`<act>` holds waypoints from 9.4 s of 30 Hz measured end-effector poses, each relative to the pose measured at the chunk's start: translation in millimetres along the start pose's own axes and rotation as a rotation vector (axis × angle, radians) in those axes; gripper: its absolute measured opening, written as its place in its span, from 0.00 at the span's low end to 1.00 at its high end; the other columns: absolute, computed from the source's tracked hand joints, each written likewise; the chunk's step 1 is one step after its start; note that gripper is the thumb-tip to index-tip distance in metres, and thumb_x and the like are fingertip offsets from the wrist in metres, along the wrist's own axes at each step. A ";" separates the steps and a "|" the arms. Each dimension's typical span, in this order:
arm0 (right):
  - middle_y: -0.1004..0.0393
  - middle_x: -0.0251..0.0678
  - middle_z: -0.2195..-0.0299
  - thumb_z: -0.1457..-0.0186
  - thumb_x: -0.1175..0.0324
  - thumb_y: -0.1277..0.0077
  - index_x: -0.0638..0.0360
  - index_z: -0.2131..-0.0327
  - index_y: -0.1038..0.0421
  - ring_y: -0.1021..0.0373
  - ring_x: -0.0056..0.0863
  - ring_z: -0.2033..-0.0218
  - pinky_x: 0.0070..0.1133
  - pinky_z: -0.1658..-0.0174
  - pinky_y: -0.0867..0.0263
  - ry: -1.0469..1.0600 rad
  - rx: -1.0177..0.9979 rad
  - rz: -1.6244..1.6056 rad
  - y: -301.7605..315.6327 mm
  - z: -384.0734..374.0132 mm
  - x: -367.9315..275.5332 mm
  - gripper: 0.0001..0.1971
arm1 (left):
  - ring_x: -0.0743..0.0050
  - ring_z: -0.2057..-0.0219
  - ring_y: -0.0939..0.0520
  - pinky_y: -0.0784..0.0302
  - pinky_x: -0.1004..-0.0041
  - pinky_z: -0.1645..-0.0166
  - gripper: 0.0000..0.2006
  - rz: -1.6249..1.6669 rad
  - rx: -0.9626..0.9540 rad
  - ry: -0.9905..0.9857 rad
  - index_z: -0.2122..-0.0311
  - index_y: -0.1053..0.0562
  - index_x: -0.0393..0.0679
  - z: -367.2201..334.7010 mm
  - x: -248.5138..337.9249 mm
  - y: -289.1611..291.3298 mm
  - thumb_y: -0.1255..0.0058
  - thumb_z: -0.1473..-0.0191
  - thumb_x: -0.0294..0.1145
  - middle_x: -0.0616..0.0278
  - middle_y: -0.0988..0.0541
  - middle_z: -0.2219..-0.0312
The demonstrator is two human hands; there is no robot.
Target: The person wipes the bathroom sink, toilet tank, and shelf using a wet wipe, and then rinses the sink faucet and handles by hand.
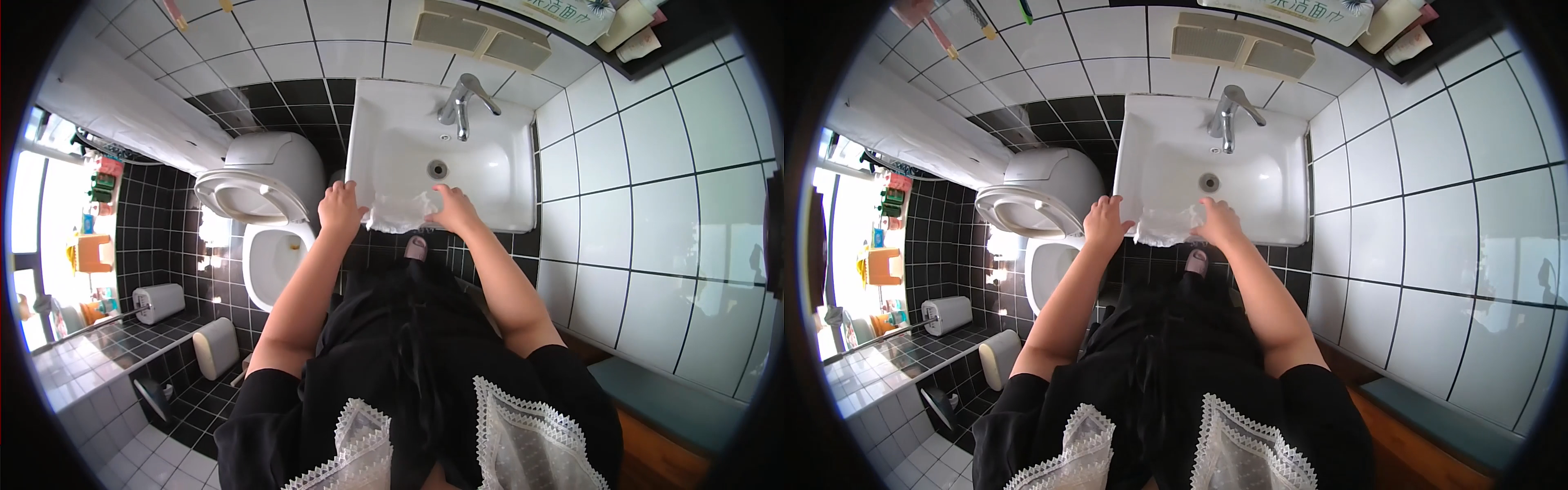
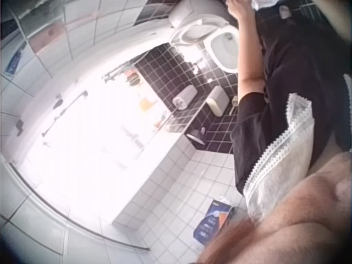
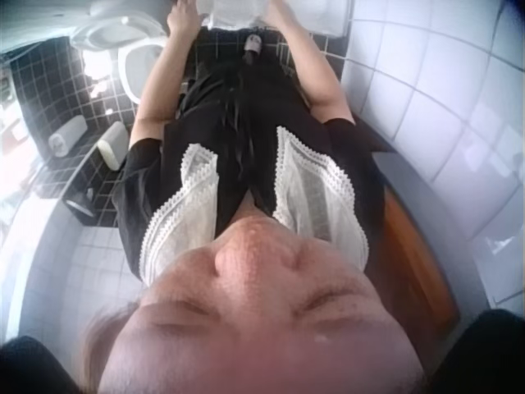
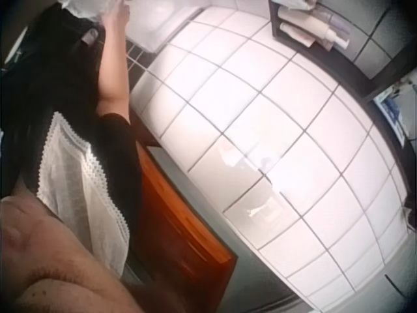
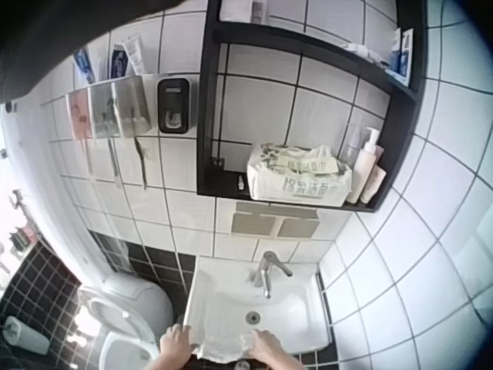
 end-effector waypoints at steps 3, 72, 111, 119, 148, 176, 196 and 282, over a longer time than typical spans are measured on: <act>0.27 0.45 0.55 0.54 0.67 0.35 0.59 0.48 0.33 0.30 0.45 0.50 0.38 0.50 0.33 0.292 0.364 0.008 1.3 11.6 -15.8 0.28 | 0.58 0.54 0.25 0.28 0.64 0.50 0.21 -0.144 0.093 -0.106 0.50 0.28 0.48 8.5 10.0 0.6 0.39 0.51 0.35 0.60 0.26 0.59; 0.42 0.43 0.35 0.36 0.58 0.63 0.54 0.39 0.37 0.50 0.47 0.32 0.43 0.32 0.56 -0.311 -0.145 0.150 -67.5 -33.6 128.3 0.24 | 0.55 0.40 0.32 0.44 0.51 0.33 0.14 -0.252 -0.119 -0.472 0.61 0.25 0.45 -11.7 21.4 -78.6 0.42 0.49 0.42 0.58 0.26 0.51; 0.47 0.41 0.33 0.37 0.64 0.56 0.55 0.38 0.40 0.52 0.41 0.31 0.37 0.31 0.54 0.934 -0.284 -0.171 -89.3 -51.1 -81.4 0.25 | 0.51 0.56 0.26 0.31 0.56 0.49 0.18 0.034 0.251 -0.645 0.58 0.32 0.42 4.5 21.2 -44.4 0.44 0.57 0.33 0.54 0.28 0.58; 0.43 0.45 0.35 0.32 0.54 0.67 0.61 0.39 0.38 0.50 0.38 0.32 0.36 0.31 0.56 0.778 0.306 0.038 -59.1 -203.3 -110.8 0.26 | 0.54 0.49 0.30 0.35 0.59 0.43 0.21 0.043 0.220 -0.522 0.55 0.31 0.45 3.1 16.9 -38.1 0.40 0.53 0.41 0.57 0.30 0.53; 0.28 0.35 0.48 0.38 0.63 0.55 0.55 0.51 0.27 0.35 0.38 0.44 0.42 0.36 0.47 -0.076 0.669 0.185 -1.5 75.0 155.8 0.15 | 0.63 0.40 0.32 0.41 0.60 0.34 0.26 -0.201 -0.353 -0.732 0.39 0.34 0.54 10.9 72.8 -91.8 0.51 0.40 0.50 0.63 0.28 0.44; 0.23 0.38 0.52 0.39 0.79 0.54 0.60 0.50 0.26 0.26 0.28 0.55 0.20 0.52 0.32 -0.062 0.857 -0.791 9.7 76.1 180.6 0.15 | 0.59 0.39 0.34 0.43 0.60 0.33 0.34 -0.495 -0.452 -0.721 0.35 0.39 0.57 3.0 75.0 -103.4 0.54 0.43 0.61 0.66 0.27 0.44; 0.24 0.34 0.61 0.45 0.84 0.56 0.62 0.49 0.32 0.26 0.25 0.61 0.18 0.58 0.29 -0.501 0.640 -2.515 -359.9 51.4 62.0 0.19 | 0.68 0.46 0.29 0.35 0.61 0.41 0.36 -0.415 0.066 -0.910 0.38 0.34 0.59 53.4 14.9 -80.6 0.38 0.56 0.35 0.73 0.31 0.44; 0.21 0.39 0.67 0.46 0.76 0.43 0.60 0.50 0.27 0.24 0.24 0.71 0.19 0.68 0.26 -0.628 1.331 -1.615 -455.9 -57.4 382.6 0.18 | 0.57 0.58 0.17 0.24 0.64 0.54 0.43 0.227 -0.891 -0.428 0.30 0.55 0.50 49.8 71.5 -608.7 0.47 0.48 0.29 0.57 0.18 0.62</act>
Point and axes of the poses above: each hand's wrist, its own z-axis away from the middle knuckle, its own y-axis out of the back of the hand, x = y × z, the point moved 8 cm from there along -z, towards the middle knuckle
